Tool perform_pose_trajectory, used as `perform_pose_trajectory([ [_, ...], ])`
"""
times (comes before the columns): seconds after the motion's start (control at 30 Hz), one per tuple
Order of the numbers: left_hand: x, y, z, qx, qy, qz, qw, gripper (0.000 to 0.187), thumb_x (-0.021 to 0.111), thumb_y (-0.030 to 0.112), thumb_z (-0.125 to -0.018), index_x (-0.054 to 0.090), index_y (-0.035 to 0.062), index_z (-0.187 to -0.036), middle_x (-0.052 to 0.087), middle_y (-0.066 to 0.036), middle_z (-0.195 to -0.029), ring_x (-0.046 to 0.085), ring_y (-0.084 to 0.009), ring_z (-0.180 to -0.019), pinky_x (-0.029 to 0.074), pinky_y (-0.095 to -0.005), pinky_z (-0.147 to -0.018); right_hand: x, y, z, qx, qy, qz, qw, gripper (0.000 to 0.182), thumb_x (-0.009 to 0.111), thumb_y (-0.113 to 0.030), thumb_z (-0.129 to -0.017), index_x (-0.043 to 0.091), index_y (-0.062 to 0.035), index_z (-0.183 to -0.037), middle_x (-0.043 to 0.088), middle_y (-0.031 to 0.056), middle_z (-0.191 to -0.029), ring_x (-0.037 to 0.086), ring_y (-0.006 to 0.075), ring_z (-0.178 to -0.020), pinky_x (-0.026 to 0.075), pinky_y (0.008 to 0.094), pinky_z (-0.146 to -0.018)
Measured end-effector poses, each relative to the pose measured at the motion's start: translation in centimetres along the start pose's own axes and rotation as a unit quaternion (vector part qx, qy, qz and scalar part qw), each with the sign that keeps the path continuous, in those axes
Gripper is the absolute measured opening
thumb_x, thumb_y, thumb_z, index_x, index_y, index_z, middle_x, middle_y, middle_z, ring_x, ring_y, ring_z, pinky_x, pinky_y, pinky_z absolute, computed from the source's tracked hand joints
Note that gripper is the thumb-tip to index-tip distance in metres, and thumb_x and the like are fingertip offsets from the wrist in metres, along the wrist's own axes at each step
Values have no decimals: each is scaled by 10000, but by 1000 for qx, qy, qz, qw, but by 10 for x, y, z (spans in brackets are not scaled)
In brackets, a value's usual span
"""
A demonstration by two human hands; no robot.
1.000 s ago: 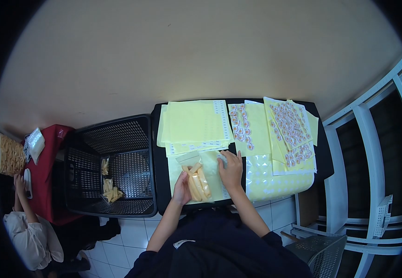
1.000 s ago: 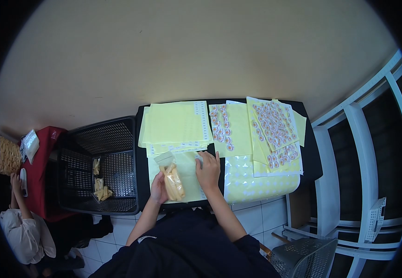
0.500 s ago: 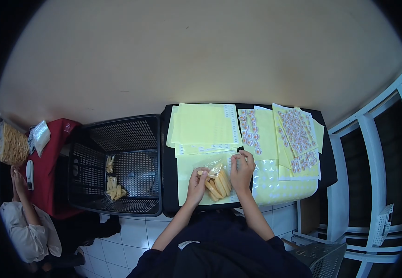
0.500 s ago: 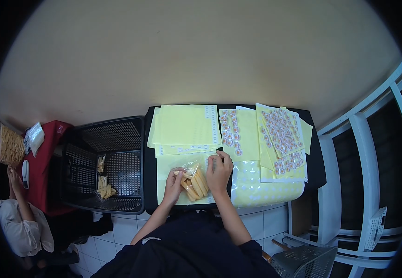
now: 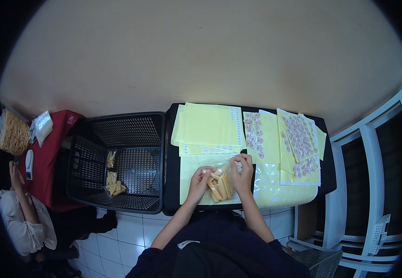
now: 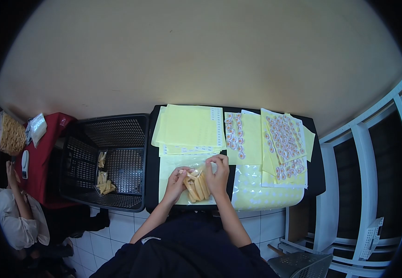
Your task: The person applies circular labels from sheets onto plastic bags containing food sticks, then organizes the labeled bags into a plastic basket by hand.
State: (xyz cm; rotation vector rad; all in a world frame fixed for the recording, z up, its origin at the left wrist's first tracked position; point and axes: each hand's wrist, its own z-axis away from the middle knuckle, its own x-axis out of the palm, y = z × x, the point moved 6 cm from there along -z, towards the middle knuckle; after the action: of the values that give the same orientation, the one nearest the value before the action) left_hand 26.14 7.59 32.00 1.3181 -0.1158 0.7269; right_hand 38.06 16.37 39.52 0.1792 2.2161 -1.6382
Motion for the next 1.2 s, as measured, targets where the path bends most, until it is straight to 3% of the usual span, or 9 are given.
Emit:
perform_pose_trajectory([
  [0.07, 3, 1, 2, 31, -18, -38, 999, 199, 422, 155, -886, 488, 26, -1022, 552, -84, -1008, 545, -125, -872, 482, -257, -711, 5, -16, 3, -27, -37, -14, 999, 74, 571, -117, -726, 582, -45, -736, 469, 132, -985, 460, 281, -956, 309, 395, -872],
  [0.13, 2, 0, 3, 25, 6, -28, 999, 211, 446, 154, -875, 507, 7, -1014, 574, -71, -928, 540, -96, -788, 456, -222, -667, 21, -31, 10, -62, -113, 72, 989, 95, 585, -144, -717, 606, -56, -744, 419, 178, -1140, 361, 337, -1112, 230, 436, -943],
  [0.17, -1, -1, 5, 18, 28, -19, 999, 224, 470, 153, -865, 526, -12, -1006, 595, -58, -849, 535, -66, -705, 430, -187, -622, 25, -28, 13, -61, -114, 71, 989, 95, 585, -144, -717, 606, -56, -744, 419, 178, -1140, 361, 337, -1112, 230, 436, -943],
  [0.23, -4, -3, 3, 23, 30, -40, 998, 211, 473, 137, -859, 532, -13, -994, 592, -47, -832, 531, -59, -688, 423, -184, -618, 35, -17, 18, -45, -129, 80, 987, 107, 592, -161, -711, 611, -60, -741, 331, 204, -1256, 232, 382, -1202, 163, 463, -975],
  [0.33, -6, -4, 4, 36, 34, -65, 997, 195, 475, 113, -849, 542, -16, -978, 589, -39, -822, 529, -51, -683, 417, -178, -619, 37, -16, 20, -47, -121, 87, 988, 105, 591, -161, -713, 615, -61, -738, 307, 214, -1280, 194, 402, -1217, 149, 461, -988],
  [0.8, -3, -5, 4, 53, -1, -54, 997, 199, 479, 39, -837, 524, -33, -1016, 582, -46, -852, 536, -53, -734, 423, -173, -646, 37, -8, 18, -36, -128, 78, 988, 98, 625, -167, -683, 622, -72, -707, 329, 203, -1274, 194, 394, -1219, 153, 456, -992],
  [1.2, 2, -2, 6, 69, -22, -56, 996, 229, 464, 14, -838, 502, -48, -1055, 577, -93, -970, 550, -99, -863, 433, -203, -761, 34, -9, 19, -23, -108, 76, 991, 90, 664, -162, -639, 632, -81, -659, 362, 168, -1261, 211, 376, -1211, 166, 453, -991],
])
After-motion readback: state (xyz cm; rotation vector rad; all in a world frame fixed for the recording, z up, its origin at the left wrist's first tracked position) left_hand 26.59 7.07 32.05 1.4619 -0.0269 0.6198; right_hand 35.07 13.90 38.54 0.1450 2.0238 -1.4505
